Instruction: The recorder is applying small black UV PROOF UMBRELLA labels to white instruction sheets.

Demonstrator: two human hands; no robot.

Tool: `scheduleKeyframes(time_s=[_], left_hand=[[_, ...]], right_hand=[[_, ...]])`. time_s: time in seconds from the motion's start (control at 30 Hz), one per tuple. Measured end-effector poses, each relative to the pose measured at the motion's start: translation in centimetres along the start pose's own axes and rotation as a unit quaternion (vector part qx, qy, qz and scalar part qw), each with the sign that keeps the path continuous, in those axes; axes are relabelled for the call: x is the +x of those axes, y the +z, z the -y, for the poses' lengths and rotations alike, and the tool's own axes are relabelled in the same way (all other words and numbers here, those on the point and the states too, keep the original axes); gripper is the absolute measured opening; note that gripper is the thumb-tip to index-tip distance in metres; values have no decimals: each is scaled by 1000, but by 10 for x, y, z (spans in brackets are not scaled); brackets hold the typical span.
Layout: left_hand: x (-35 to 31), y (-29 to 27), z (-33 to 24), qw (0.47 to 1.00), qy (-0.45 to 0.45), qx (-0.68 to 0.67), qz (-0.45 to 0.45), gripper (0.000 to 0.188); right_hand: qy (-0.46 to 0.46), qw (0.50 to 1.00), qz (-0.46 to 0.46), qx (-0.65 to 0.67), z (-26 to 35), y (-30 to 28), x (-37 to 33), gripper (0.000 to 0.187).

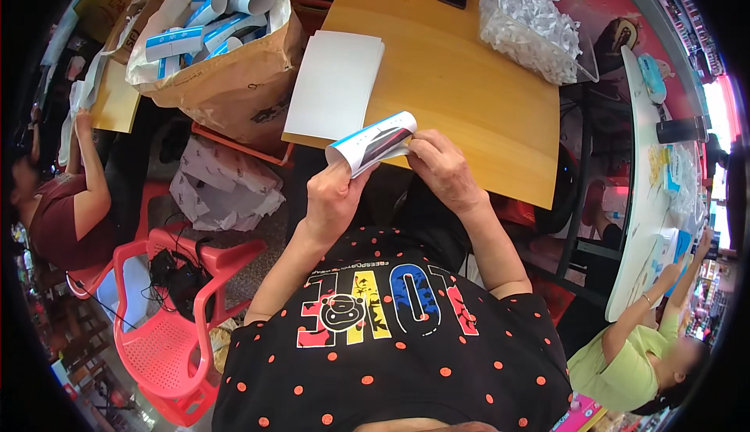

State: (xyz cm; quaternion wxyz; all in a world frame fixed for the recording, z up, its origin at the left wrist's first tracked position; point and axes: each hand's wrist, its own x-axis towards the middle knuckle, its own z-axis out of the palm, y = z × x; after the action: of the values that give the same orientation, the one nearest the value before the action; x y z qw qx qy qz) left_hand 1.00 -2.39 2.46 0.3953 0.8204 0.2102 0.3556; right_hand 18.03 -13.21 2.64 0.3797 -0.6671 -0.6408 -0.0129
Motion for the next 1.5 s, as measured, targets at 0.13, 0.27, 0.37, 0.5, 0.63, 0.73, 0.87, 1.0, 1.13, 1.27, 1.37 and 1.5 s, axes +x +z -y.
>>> scheduleKeyframes(time_s=[0.13, 0.27, 0.37, 0.5, 0.63, 0.73, 0.87, 1.0, 1.13, 1.27, 1.37, 1.5], left_hand=[[-2, 0, 1, 1000, 1, 9, -5, 23], [-3, 0, 2, 1000, 3, 17, 8, 24], [-4, 1, 1, 1000, 2, 5, -2, 24], [-7, 2, 1, 1000, -6, 1, 2, 23], [-5, 7, 4, 999, 38, 9, -33, 18], [-7, 6, 5, 998, 47, 36, -26, 17], [-5, 7, 4, 996, 70, 50, -31, 18], [-8, 5, 1, 997, 48, 63, 6, 22], [-7, 3, 1, 995, 79, 61, -8, 22], [-4, -2, 9, 989, 122, 78, -16, 26], [-5, -4, 8, 991, 118, 71, 0, 23], [-5, -9, 12, 987, 139, 71, 32, 26]], right_hand=[[-14, 1000, -15, 2, -1, 2, -2, 22], [-9, 1000, -15, -1, -2, 1, -4, 23], [-1, 1000, -13, 1, -3, 3, -6, 23], [13, 1000, -10, 10, -3, 4, -11, 24], [25, 1000, -4, 11, -7, 7, -15, 23], [27, 999, -17, 19, -6, 6, -14, 23], [15, 997, -55, 43, -5, 6, -11, 23], [52, 997, -45, 47, -8, 8, -16, 25], [158, 975, 16, 154, -12, -4, -16, 13], [309, 896, 27, 317, -16, -15, -16, 13], [321, 897, 58, 298, -20, -18, -13, 18], [321, 890, 130, 296, -24, -19, -9, 18]])
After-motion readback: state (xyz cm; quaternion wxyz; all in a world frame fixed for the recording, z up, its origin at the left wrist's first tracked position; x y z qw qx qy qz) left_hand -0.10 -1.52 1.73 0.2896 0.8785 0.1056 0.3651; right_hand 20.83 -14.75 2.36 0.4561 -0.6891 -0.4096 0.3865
